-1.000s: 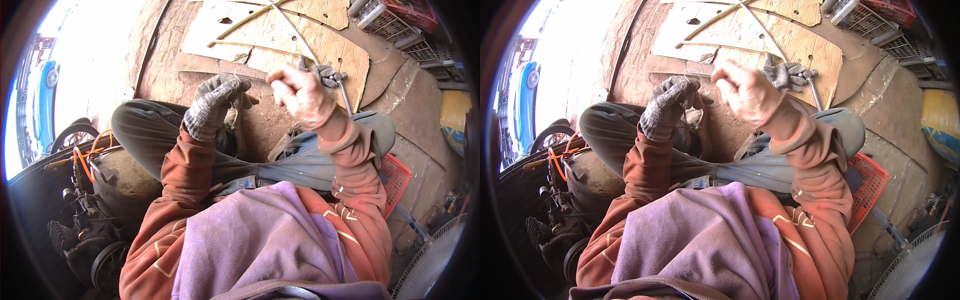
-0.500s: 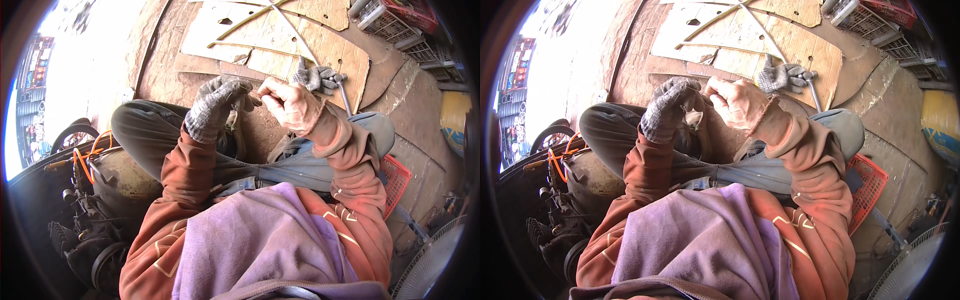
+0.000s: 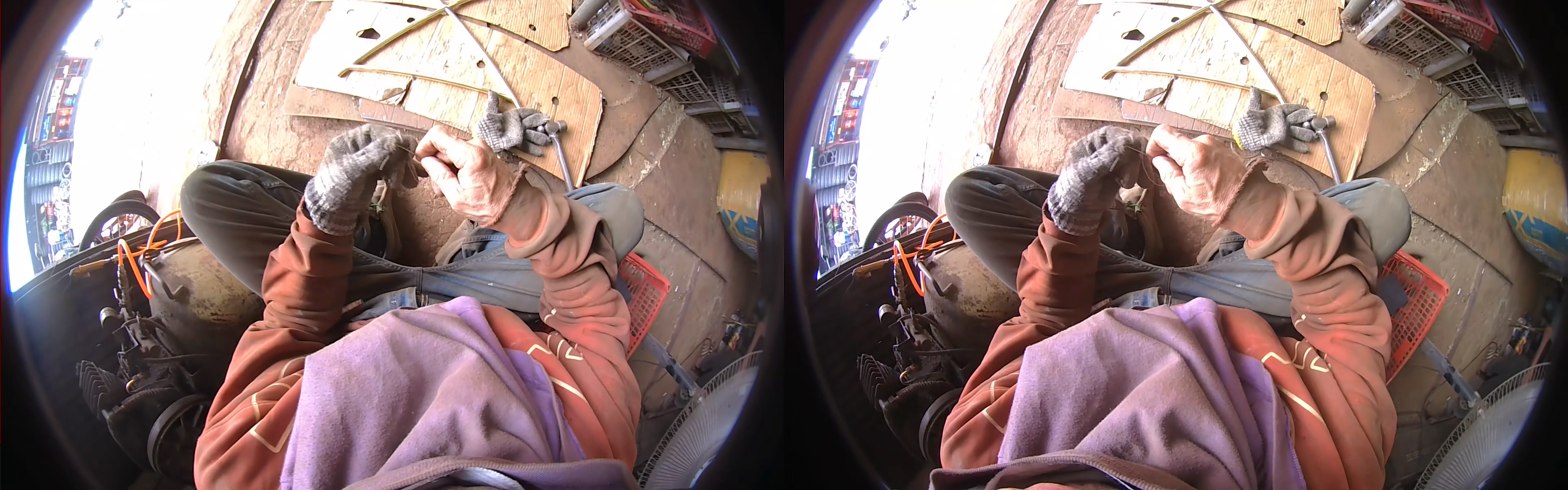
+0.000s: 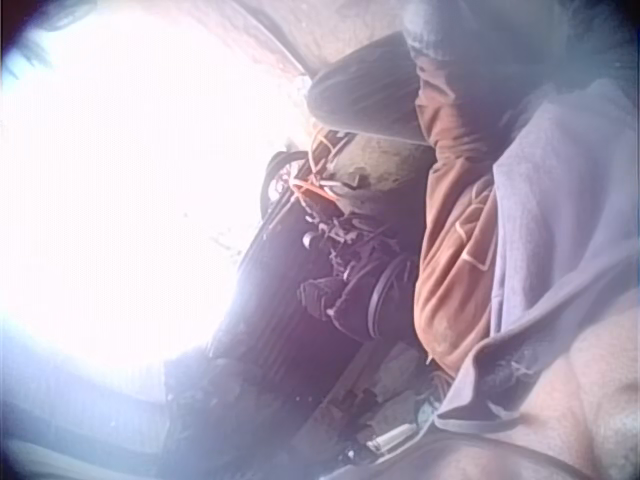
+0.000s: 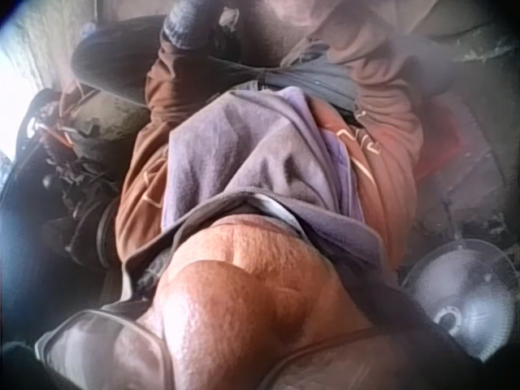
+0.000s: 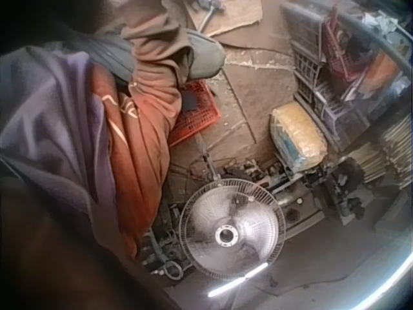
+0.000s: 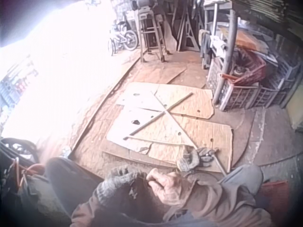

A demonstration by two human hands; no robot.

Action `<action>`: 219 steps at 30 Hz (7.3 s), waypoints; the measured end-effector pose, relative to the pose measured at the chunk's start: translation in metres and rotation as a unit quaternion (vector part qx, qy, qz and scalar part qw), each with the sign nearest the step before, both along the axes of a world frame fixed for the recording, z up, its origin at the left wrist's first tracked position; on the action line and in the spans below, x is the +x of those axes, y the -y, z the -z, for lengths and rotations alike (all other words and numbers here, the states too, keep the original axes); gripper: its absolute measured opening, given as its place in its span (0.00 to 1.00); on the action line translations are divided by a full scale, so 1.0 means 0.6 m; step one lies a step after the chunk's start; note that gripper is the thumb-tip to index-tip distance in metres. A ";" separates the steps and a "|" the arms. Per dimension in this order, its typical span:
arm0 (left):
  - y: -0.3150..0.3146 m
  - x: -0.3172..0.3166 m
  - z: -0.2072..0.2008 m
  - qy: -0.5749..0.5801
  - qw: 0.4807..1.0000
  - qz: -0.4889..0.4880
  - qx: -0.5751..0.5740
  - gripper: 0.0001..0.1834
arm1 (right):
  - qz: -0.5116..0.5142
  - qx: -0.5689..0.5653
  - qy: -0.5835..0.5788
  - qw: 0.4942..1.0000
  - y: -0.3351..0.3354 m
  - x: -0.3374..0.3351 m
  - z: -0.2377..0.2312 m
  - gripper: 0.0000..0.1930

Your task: The person connects thin wooden sticks together using wire to form a geometric structure while sitting on the ground.

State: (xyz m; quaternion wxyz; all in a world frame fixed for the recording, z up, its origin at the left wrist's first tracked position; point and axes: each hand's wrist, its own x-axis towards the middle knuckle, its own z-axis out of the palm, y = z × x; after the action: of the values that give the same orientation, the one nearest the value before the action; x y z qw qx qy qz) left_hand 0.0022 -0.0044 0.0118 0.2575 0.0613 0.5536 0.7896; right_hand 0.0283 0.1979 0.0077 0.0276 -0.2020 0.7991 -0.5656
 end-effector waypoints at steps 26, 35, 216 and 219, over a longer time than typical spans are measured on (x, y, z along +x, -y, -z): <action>-0.013 -0.003 0.029 0.049 0.998 -0.025 -0.032 0.11 | 0.196 -0.357 0.071 0.911 -0.066 -0.050 -0.051 0.07; -0.017 -0.002 0.023 0.013 0.999 -0.001 0.034 0.12 | 0.228 -0.304 0.117 0.917 -0.057 -0.043 -0.053 0.07; 0.011 -0.044 -0.032 0.036 0.955 -0.051 -0.290 0.11 | 0.070 -0.023 -0.149 0.986 0.070 -0.091 0.015 0.15; 0.017 -0.049 -0.013 -0.022 0.932 -0.005 -0.363 0.13 | 0.124 -0.186 -0.137 0.965 0.047 -0.110 -0.012 0.03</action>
State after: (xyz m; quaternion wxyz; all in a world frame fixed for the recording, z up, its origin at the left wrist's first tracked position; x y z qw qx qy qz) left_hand -0.0275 -0.0147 0.0194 0.2457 -0.0213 0.8082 0.5348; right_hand -0.0378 0.1694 0.0147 -0.1904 -0.1784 0.6945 -0.6705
